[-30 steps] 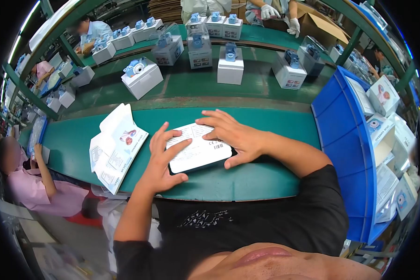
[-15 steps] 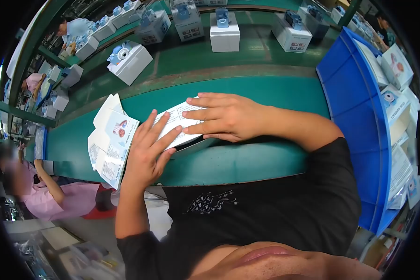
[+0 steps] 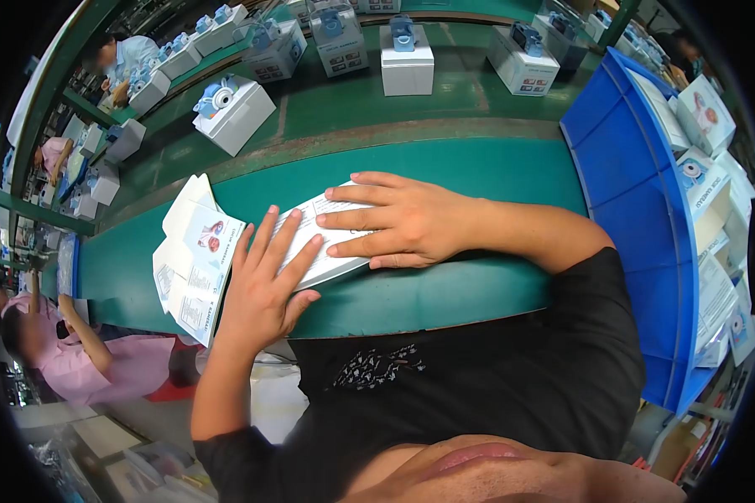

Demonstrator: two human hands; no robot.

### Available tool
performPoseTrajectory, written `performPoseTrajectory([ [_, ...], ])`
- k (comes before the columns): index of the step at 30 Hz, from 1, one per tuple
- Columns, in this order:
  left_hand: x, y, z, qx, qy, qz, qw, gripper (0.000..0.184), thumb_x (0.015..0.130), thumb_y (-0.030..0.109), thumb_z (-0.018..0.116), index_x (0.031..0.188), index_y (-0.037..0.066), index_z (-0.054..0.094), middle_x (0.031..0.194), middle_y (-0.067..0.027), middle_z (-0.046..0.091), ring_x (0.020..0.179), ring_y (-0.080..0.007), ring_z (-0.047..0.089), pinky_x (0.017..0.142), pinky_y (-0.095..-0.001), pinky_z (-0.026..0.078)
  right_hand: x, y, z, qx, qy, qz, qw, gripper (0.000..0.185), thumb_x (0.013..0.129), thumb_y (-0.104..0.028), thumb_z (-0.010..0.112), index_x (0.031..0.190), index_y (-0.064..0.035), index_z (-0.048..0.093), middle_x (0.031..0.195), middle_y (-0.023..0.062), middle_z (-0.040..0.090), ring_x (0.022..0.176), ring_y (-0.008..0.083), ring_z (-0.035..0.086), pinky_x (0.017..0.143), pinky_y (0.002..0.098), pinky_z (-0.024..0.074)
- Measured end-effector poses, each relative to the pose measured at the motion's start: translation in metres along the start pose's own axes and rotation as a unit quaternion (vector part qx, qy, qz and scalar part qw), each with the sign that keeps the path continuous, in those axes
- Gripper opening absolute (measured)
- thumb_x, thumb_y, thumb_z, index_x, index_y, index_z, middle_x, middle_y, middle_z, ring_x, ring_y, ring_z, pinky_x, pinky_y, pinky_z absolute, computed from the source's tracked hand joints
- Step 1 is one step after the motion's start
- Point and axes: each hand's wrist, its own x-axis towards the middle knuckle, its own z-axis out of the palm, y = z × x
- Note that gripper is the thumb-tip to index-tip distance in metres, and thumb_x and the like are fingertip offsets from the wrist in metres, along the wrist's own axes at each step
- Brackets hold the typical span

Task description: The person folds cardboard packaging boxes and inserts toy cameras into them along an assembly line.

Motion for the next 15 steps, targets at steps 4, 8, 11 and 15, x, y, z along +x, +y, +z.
performPoseTrajectory([
  [4,-0.003,-0.010,0.011,-0.049,0.017,0.004,0.999,0.046,0.102,0.036,0.057,0.143,0.016,0.064,0.162,-0.0132,0.047,0.154,-0.0401,0.036,0.123,-0.0592,0.027,-0.001,0.000,0.004,0.027,-0.005,0.013,1.000,0.046,0.102,-0.032,0.063,0.145,-0.0156,0.062,0.159,0.0078,0.052,0.150,0.0357,0.042,0.125,0.0548,0.0303],
  [8,-0.006,-0.022,0.018,-0.080,0.039,0.022,0.996,0.046,0.102,0.035,0.057,0.144,0.016,0.064,0.162,-0.0119,0.048,0.154,-0.0395,0.036,0.123,-0.0594,0.026,-0.001,0.000,0.008,0.055,-0.007,0.029,0.998,0.046,0.102,-0.032,0.062,0.144,-0.0138,0.062,0.157,0.0079,0.053,0.150,0.0362,0.043,0.125,0.0554,0.0300],
  [11,-0.007,-0.025,0.019,-0.023,0.045,0.056,0.997,0.046,0.101,0.032,0.059,0.144,0.016,0.064,0.161,-0.0109,0.050,0.154,-0.0390,0.037,0.123,-0.0596,0.025,0.002,-0.001,0.005,0.053,-0.004,0.026,0.998,0.045,0.103,-0.031,0.061,0.144,-0.0124,0.063,0.156,0.0082,0.055,0.150,0.0366,0.043,0.125,0.0560,0.0297],
  [15,-0.010,-0.019,0.002,-0.033,0.020,0.054,0.998,0.047,0.100,0.031,0.061,0.144,0.016,0.064,0.161,-0.0109,0.049,0.154,-0.0391,0.037,0.124,-0.0598,0.024,0.007,-0.005,-0.001,0.032,-0.035,0.010,0.999,0.045,0.103,-0.031,0.061,0.144,-0.0126,0.061,0.157,0.0083,0.053,0.151,0.0367,0.042,0.125,0.0565,0.0296],
])
